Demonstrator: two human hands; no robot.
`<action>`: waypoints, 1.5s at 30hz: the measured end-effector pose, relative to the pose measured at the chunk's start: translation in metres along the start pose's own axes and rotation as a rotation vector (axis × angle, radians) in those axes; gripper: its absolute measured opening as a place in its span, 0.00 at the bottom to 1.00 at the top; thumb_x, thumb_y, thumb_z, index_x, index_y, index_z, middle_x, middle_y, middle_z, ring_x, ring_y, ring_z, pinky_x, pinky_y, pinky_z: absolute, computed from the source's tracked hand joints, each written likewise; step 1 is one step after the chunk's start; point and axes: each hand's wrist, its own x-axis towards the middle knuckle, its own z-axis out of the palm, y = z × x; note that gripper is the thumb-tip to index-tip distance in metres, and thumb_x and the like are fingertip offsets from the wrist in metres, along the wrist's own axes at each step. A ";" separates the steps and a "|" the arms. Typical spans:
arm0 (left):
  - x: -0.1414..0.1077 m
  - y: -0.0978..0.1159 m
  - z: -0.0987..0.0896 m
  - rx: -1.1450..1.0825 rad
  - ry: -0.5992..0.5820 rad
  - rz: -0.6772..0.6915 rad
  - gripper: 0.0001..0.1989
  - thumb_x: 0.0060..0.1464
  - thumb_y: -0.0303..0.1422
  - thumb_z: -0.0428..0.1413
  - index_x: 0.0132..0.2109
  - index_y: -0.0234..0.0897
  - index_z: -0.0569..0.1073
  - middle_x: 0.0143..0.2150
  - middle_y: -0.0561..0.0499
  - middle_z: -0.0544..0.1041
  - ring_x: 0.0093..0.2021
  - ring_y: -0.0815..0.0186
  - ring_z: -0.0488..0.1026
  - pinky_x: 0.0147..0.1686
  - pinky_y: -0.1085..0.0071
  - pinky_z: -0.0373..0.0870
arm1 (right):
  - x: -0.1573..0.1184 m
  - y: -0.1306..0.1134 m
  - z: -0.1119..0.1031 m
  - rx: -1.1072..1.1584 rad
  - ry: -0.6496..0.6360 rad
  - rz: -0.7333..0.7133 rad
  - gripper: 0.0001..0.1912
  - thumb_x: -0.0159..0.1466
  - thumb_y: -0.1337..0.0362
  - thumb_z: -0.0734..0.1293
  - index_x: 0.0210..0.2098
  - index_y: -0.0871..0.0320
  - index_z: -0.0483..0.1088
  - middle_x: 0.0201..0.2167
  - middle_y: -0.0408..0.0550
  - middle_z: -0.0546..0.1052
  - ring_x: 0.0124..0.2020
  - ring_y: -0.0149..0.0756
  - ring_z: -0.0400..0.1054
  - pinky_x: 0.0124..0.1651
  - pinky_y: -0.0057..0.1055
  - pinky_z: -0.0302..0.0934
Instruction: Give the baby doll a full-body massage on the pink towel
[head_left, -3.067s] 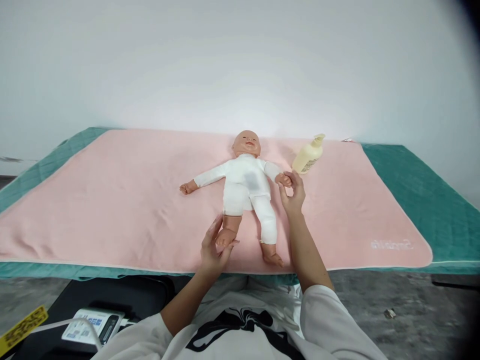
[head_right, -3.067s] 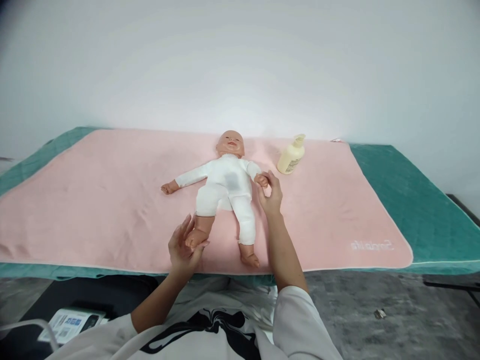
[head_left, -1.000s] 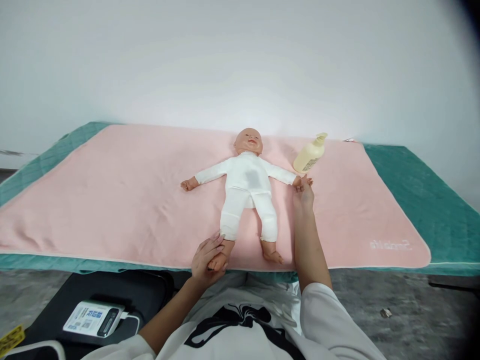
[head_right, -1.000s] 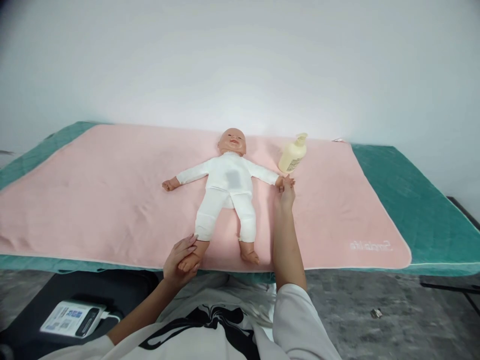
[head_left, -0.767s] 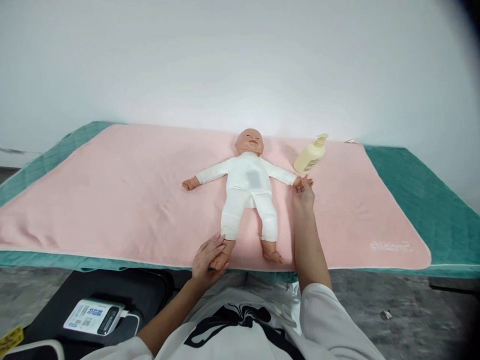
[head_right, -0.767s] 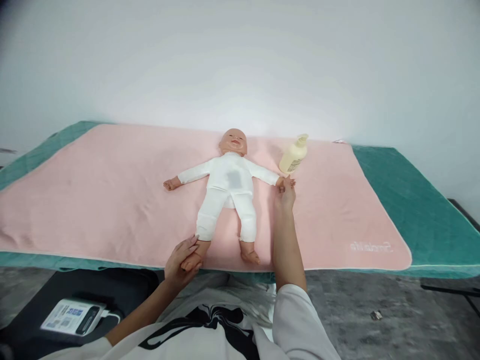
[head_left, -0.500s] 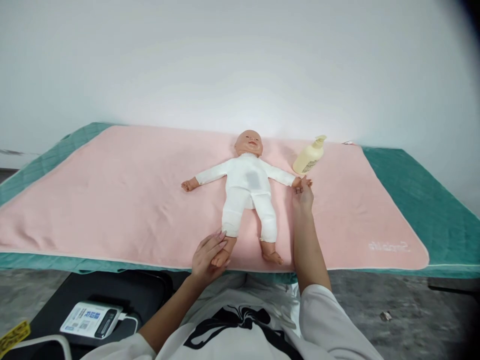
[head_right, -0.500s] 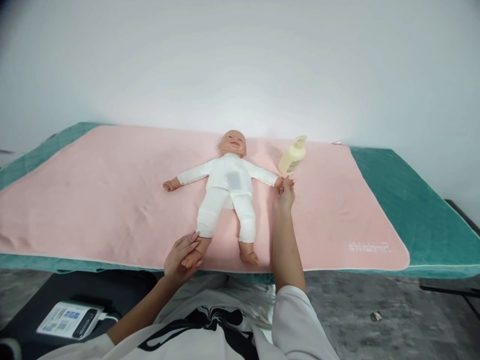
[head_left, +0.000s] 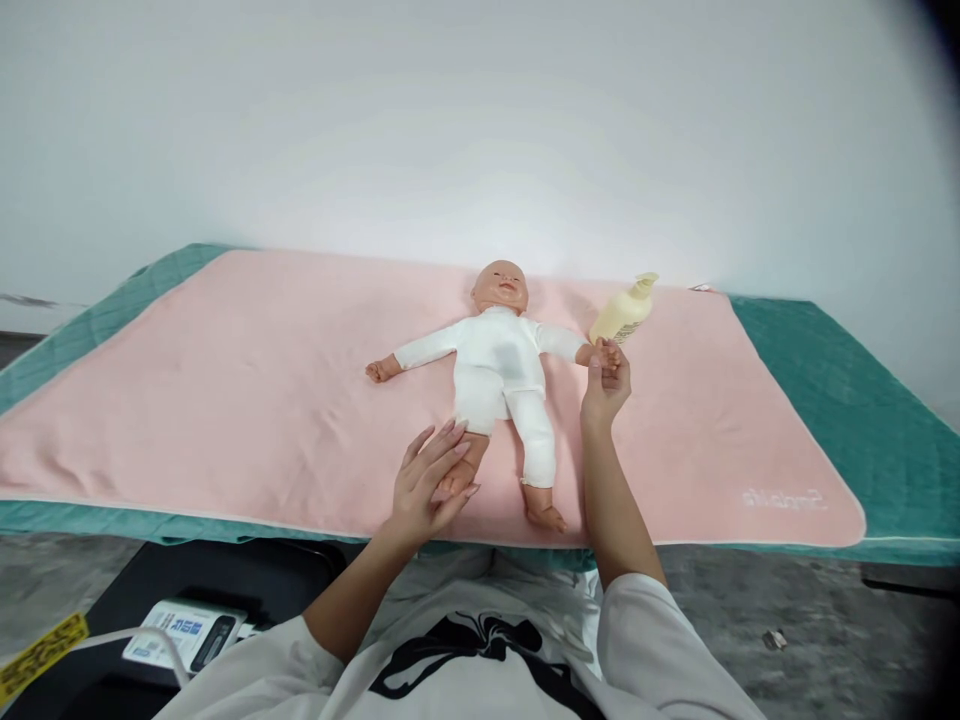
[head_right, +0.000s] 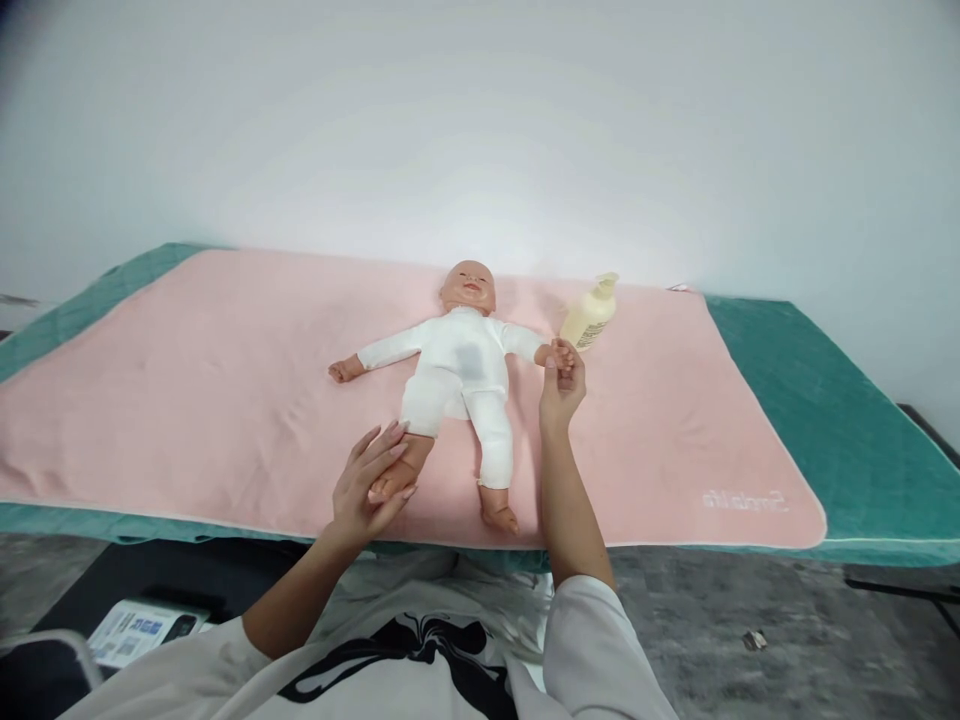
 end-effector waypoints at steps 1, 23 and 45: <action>0.005 0.000 0.001 -0.013 0.004 -0.013 0.28 0.58 0.30 0.58 0.64 0.36 0.62 0.62 0.36 0.71 0.64 0.52 0.67 0.60 0.48 0.66 | -0.002 0.000 0.000 -0.017 -0.038 -0.043 0.23 0.64 0.54 0.67 0.54 0.58 0.69 0.53 0.55 0.75 0.56 0.42 0.71 0.61 0.46 0.65; 0.048 -0.025 0.027 -0.011 -0.022 -0.183 0.22 0.60 0.36 0.58 0.59 0.39 0.66 0.62 0.39 0.71 0.63 0.55 0.67 0.65 0.49 0.59 | -0.020 0.001 0.002 -0.196 -0.705 -0.477 0.18 0.66 0.64 0.66 0.55 0.50 0.72 0.56 0.47 0.75 0.59 0.39 0.69 0.64 0.40 0.67; 0.024 -0.012 0.007 -0.105 0.024 -0.226 0.29 0.57 0.34 0.62 0.62 0.40 0.63 0.60 0.40 0.73 0.63 0.54 0.68 0.65 0.47 0.59 | -0.006 0.000 -0.005 -0.167 -0.375 -0.229 0.20 0.62 0.58 0.69 0.54 0.51 0.72 0.51 0.50 0.77 0.54 0.41 0.72 0.60 0.45 0.67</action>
